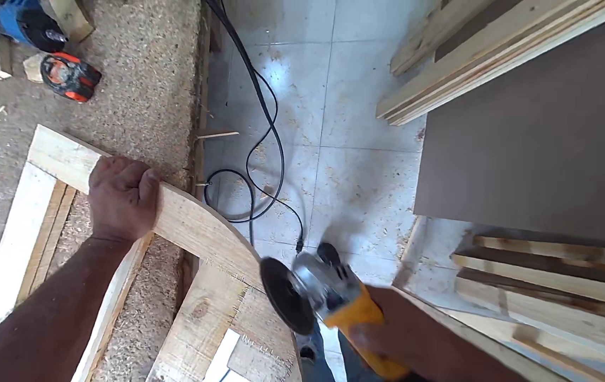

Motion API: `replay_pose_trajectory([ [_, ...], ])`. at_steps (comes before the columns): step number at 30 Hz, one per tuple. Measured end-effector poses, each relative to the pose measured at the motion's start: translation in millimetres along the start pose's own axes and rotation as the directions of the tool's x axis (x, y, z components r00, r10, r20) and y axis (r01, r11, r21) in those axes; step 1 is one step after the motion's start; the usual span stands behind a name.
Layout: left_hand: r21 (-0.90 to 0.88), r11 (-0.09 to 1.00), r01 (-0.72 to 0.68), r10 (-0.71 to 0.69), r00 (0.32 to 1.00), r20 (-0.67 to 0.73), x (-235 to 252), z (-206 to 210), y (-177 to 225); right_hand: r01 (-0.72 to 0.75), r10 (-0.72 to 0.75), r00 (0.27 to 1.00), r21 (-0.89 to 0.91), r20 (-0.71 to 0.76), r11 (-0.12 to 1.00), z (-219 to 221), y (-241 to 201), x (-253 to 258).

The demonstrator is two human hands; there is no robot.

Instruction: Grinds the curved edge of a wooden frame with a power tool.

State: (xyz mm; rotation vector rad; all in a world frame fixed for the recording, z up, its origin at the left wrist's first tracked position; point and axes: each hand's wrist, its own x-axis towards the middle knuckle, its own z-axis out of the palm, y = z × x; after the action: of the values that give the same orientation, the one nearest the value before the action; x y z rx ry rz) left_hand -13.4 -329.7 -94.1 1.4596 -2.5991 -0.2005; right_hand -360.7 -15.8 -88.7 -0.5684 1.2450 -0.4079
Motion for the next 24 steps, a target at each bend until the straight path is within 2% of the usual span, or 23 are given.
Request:
replay_pose_trajectory([
  [3, 0.006, 1.0, -0.012, 0.012, 1.0, 0.001, -1.0, 0.7, -1.6, -0.021, 0.022, 1.0, 0.052, -0.022, 0.998, 7.0, 13.3, -14.3],
  [6, -0.011, 1.0, -0.029, 0.029, 0.999, -0.023, -0.6, 2.2, -1.8, 0.075, -0.075, 0.997, -0.012, -0.001, 0.997, 0.7, -34.6, 26.1],
  [9, -0.019, 1.0, -0.024, 0.023, 1.0, -0.016, -2.5, 0.6, -1.2, 0.079, -0.078, 0.995, -0.017, 0.062, 0.997, -8.5, -62.9, 59.1],
  [11, -0.029, 0.999, -0.029, 0.029, 1.0, -0.008, 0.2, -0.5, 0.7, 0.06, -0.06, 0.997, -0.004, 0.058, 0.998, -8.6, -50.3, 43.8],
  [15, -0.024, 1.0, -0.004, 0.004, 1.0, 0.0, -2.4, -0.7, 1.5, -0.018, 0.014, 0.999, 0.11, 0.039, 0.994, 1.6, 7.1, -3.6],
  [20, -0.018, 1.0, -0.017, 0.017, 1.0, -0.016, -3.3, 0.8, 1.4, 0.052, -0.057, 0.996, 0.067, 0.068, 0.996, -5.1, -44.2, 49.6],
  [22, -0.014, 1.0, -0.027, 0.027, 1.0, -0.002, -1.2, -1.9, 0.8, 0.06, -0.068, 0.993, 0.087, 0.092, 0.994, -7.2, -38.2, 47.6],
  [24, -0.016, 1.0, -0.021, 0.021, 1.0, 0.013, -2.2, -0.6, 1.1, 0.017, -0.03, 0.995, 0.13, 0.099, 0.991, -4.5, -11.3, 19.4],
])
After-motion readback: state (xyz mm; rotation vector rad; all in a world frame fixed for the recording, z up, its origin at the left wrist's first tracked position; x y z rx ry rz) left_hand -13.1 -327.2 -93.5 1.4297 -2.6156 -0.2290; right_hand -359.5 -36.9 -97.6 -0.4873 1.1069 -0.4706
